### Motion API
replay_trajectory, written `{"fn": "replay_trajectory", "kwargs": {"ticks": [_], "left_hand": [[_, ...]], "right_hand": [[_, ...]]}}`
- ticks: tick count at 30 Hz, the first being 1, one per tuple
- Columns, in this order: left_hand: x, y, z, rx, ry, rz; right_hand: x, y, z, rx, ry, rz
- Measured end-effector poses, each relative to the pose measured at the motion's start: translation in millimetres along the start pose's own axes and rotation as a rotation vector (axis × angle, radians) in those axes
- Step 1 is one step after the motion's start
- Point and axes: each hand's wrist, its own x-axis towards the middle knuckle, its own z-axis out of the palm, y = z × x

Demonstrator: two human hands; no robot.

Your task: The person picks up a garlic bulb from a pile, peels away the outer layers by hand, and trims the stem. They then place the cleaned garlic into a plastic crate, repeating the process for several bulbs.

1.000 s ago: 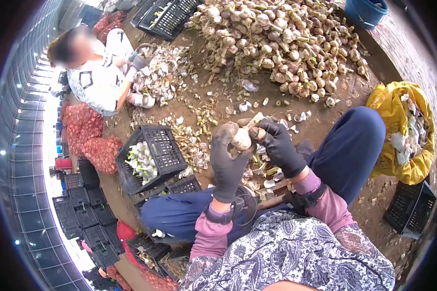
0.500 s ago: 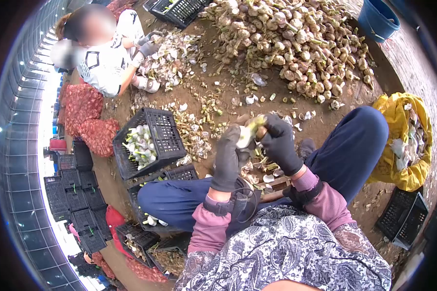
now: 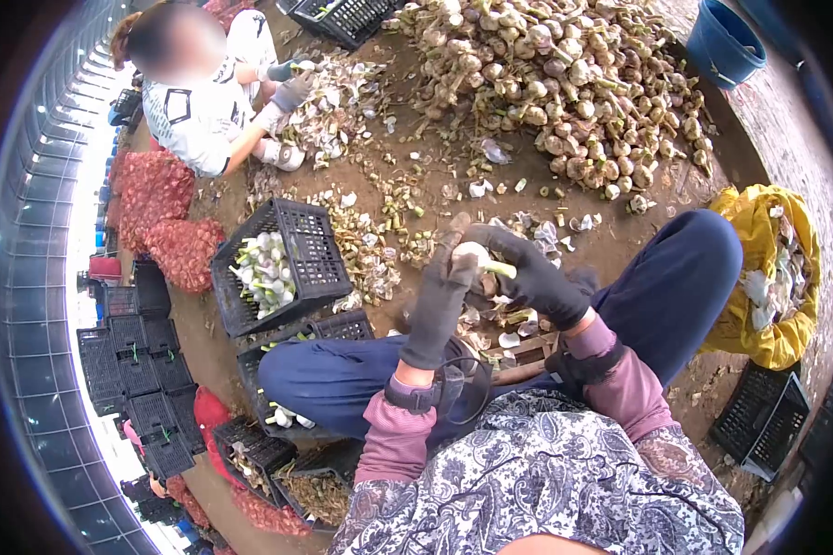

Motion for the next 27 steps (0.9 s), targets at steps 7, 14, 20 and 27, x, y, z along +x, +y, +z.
{"fn": "replay_trajectory", "kwargs": {"ticks": [7, 14, 20, 27], "left_hand": [[-0.2, 19.6, 8.5, 0.945, 0.248, 0.42], [8.3, 15.3, 10.6, 0.711, 0.273, 0.244], [0.8, -11.9, -5.8, -0.011, 0.124, -0.277], [2.0, 19.4, 0.4, 0.119, -0.049, -0.106]], "right_hand": [[3.3, -12.4, 20.5, -0.501, 0.295, -0.221], [-0.1, -8.7, 17.0, -0.428, 0.301, -0.216], [3.8, -12.9, 9.4, 0.414, 0.378, -0.165], [1.9, 12.7, 3.2, -0.044, 0.246, -0.018]]}}
